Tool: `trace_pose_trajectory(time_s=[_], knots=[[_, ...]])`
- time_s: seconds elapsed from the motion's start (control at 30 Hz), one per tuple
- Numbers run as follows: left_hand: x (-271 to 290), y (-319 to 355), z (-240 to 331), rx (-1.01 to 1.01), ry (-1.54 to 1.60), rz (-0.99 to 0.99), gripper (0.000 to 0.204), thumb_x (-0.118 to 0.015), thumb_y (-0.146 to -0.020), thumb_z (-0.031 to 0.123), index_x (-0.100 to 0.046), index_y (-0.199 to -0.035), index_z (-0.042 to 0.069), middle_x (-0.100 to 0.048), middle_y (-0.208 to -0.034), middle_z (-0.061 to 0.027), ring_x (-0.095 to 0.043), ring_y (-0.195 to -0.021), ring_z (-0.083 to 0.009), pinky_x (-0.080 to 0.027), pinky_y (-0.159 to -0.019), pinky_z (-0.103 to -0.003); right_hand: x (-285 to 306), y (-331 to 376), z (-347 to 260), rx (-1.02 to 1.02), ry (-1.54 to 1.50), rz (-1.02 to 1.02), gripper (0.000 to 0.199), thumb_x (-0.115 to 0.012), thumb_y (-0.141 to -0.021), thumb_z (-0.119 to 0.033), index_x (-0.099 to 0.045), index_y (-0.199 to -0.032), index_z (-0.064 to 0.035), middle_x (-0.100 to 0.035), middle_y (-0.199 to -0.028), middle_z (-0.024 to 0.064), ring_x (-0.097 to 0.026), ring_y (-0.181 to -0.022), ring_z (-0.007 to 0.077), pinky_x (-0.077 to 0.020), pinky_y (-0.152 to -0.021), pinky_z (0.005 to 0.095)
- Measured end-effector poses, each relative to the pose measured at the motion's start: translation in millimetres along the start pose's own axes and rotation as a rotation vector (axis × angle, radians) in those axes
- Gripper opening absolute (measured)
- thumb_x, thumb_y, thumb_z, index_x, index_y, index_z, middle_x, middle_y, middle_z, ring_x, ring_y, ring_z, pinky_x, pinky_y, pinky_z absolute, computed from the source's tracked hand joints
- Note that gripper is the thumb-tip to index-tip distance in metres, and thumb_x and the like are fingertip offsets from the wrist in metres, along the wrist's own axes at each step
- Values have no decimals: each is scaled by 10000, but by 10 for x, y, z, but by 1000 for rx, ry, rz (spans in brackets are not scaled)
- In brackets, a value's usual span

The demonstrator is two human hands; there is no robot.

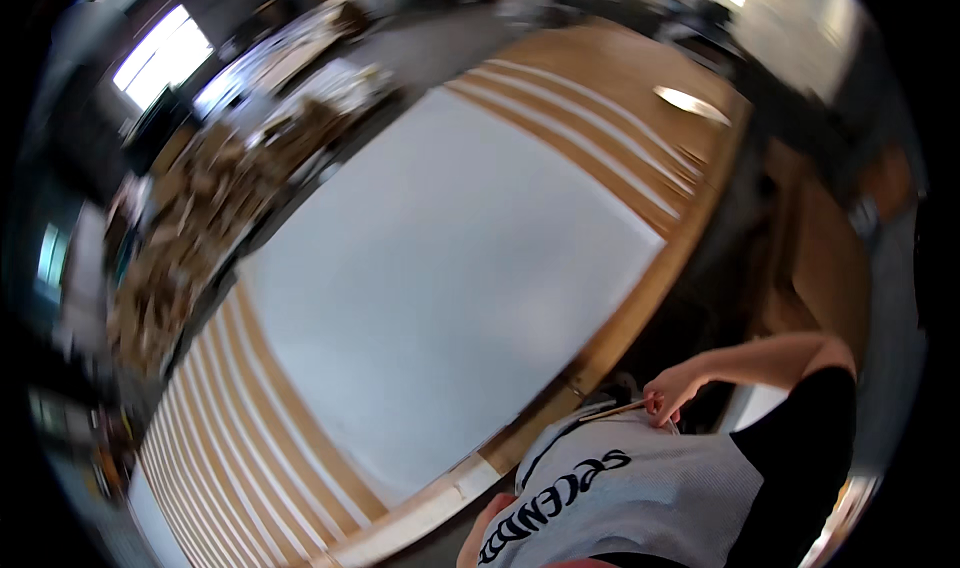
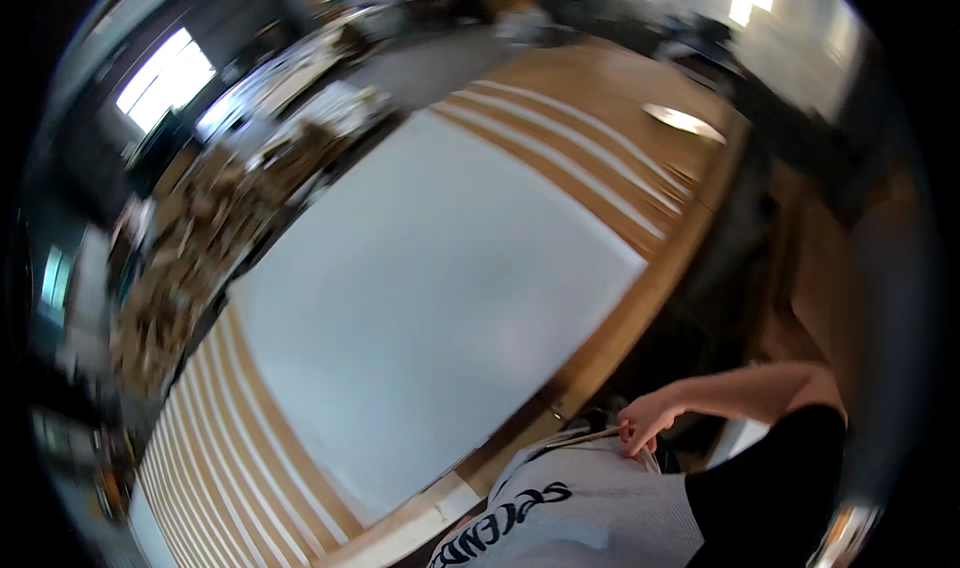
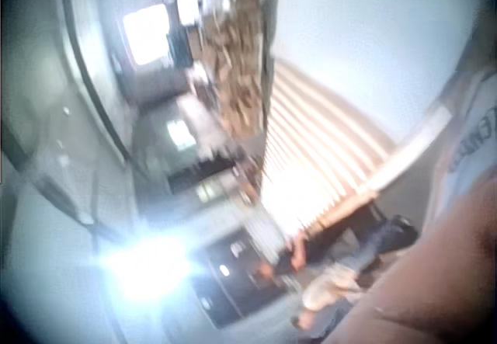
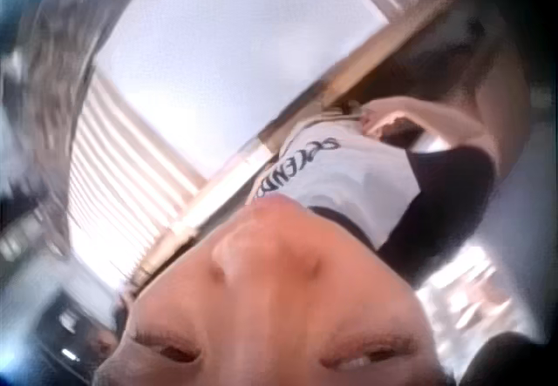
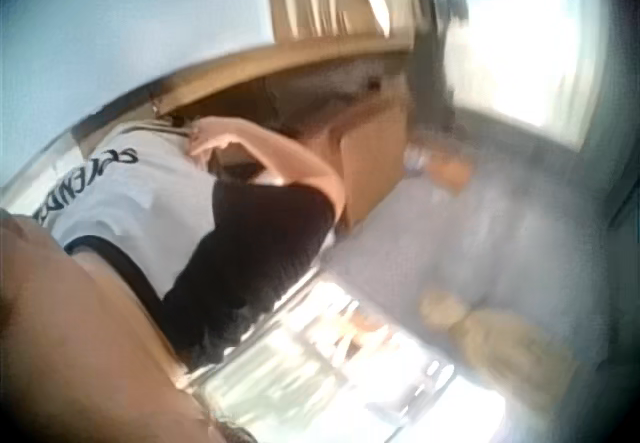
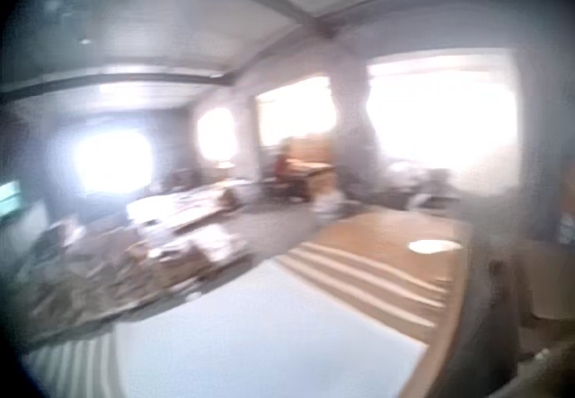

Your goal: The person repeatedly picks up large white paper sheets and places them onto a long wooden structure. The person handles the sheets one at a time, aligning them along the structure while other people work nearby.

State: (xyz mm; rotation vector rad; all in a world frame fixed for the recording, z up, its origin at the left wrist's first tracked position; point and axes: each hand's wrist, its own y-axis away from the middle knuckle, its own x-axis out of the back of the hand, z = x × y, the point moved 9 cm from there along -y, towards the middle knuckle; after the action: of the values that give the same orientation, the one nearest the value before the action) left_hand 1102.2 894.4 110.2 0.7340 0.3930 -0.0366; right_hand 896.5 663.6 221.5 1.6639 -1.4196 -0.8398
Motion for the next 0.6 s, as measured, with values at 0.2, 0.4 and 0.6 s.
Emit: trace_pose_trajectory(time_s=[0.2, 0.4, 0.6], knots=[[-610, -468, 614, 162, -299, -121, 282, -588, -778, 215, -517, -997, 54, -565, -915, -53, -525, -842, -125, -413, -749, -252, -465, 311, 906, -58, 106, 156, 352, -538, -743, -353, -615, -841, -23, -619, -773, 126, -600, -705, 236, -461, -615, 340], [-1186, -1022, 855, 272, -526, -252, 298, -589, -773, 217, -507, -1010, 55, -557, -927, -54, -519, -853, -131, -406, -756, -256, -658, 767, 1609, -171, -20, 533, 338, -531, -730, -318, -623, -794, 1, -603, -769, 184, -583, -719, 330, -464, -630, 403], [-2110, -1758, 1056, 392, -766, -384, 315, -591, -769, 218, -498, -1023, 57, -549, -939, -54, -513, -865, -137, -400, -763, -261, -759, 1183, 2556, -100, -312, 707, 321, -523, -717, -308, -609, -796, -9, -599, -755, 178, -576, -726, 326, -447, -632, 409]])
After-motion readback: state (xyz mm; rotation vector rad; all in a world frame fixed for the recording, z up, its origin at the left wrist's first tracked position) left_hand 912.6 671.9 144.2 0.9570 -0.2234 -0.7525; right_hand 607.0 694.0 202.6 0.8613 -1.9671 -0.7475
